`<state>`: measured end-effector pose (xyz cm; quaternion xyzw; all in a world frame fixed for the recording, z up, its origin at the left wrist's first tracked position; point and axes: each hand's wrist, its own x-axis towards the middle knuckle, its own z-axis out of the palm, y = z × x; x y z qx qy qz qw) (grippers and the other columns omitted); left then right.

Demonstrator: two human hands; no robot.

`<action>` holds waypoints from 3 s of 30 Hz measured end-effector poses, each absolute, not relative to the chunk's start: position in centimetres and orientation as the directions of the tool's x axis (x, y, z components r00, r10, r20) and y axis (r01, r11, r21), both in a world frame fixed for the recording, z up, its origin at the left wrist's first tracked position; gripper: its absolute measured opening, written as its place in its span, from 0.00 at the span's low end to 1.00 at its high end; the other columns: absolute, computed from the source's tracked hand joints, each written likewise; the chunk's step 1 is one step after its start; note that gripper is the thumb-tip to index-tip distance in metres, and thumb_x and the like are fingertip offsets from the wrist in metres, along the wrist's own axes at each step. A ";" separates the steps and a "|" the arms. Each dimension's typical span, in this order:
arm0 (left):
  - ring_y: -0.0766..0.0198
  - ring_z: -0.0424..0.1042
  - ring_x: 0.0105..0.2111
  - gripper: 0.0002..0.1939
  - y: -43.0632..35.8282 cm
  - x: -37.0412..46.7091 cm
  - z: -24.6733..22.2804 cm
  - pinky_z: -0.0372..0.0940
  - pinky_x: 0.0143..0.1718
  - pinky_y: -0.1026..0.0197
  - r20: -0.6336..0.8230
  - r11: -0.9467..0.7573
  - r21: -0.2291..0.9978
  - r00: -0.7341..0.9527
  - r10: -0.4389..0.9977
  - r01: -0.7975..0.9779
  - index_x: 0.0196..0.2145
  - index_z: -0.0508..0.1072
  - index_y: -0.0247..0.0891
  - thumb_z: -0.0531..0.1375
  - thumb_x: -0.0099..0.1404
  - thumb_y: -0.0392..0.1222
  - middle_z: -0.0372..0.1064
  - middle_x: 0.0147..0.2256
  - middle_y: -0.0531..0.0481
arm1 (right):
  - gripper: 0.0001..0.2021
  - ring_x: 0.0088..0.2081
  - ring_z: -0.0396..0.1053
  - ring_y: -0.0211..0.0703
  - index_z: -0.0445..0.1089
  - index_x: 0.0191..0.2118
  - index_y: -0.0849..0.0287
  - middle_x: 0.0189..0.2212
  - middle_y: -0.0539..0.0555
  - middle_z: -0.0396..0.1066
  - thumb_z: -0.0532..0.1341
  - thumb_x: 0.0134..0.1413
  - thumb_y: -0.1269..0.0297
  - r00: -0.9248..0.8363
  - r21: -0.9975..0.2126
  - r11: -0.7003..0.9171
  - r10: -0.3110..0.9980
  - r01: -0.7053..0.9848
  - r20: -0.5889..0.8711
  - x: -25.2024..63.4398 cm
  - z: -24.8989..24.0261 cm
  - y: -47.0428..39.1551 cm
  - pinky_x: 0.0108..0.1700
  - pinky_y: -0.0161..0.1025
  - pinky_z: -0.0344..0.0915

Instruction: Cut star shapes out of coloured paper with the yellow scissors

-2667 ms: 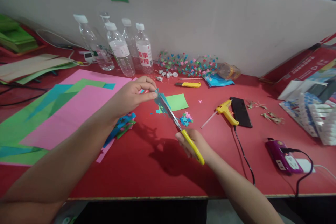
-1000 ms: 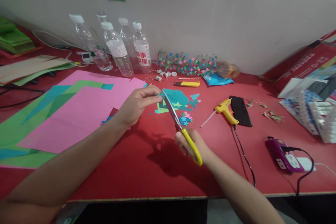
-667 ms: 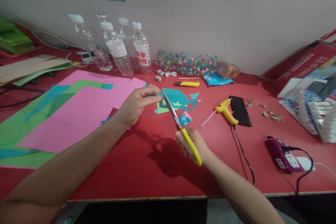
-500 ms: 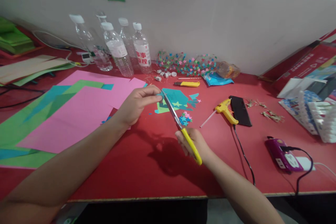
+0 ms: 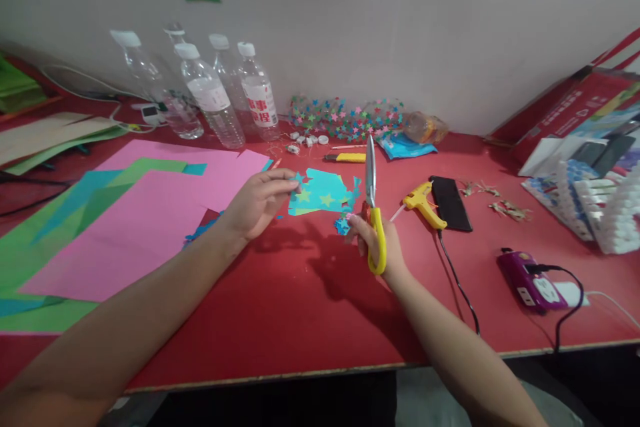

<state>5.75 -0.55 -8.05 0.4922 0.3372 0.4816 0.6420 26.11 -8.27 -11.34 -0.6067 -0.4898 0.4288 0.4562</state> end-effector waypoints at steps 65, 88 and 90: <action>0.63 0.74 0.36 0.20 -3.7 4.8 -13.3 0.67 0.38 0.59 -0.154 0.301 0.886 0.390 0.908 -0.352 0.42 0.69 0.41 0.66 0.51 0.40 0.74 0.37 0.53 | 0.14 0.12 0.57 0.31 0.62 0.22 0.58 0.13 0.48 0.69 0.65 0.46 0.56 -0.038 -0.999 -0.042 0.998 0.024 -0.043 22.8 -11.9 -5.1 0.15 0.30 0.53; 0.68 0.66 0.14 0.13 -4.9 5.2 -14.0 0.62 0.16 0.65 -0.151 0.200 0.975 0.363 0.919 -0.099 0.31 0.69 0.36 0.65 0.53 0.47 0.68 0.18 0.56 | 0.21 0.12 0.59 0.32 0.62 0.19 0.59 0.12 0.48 0.66 0.63 0.47 0.47 -0.140 -0.977 -0.077 0.984 0.199 -0.107 22.6 -12.6 -7.1 0.16 0.30 0.55; 0.68 0.66 0.15 0.12 -4.9 5.3 -14.2 0.63 0.16 0.65 -0.136 0.190 0.974 0.355 0.925 -0.123 0.30 0.69 0.36 0.65 0.54 0.46 0.67 0.18 0.56 | 0.20 0.12 0.59 0.32 0.62 0.20 0.58 0.11 0.47 0.64 0.63 0.47 0.47 -0.155 -0.975 -0.069 0.983 0.211 -0.103 22.6 -12.5 -7.2 0.16 0.29 0.54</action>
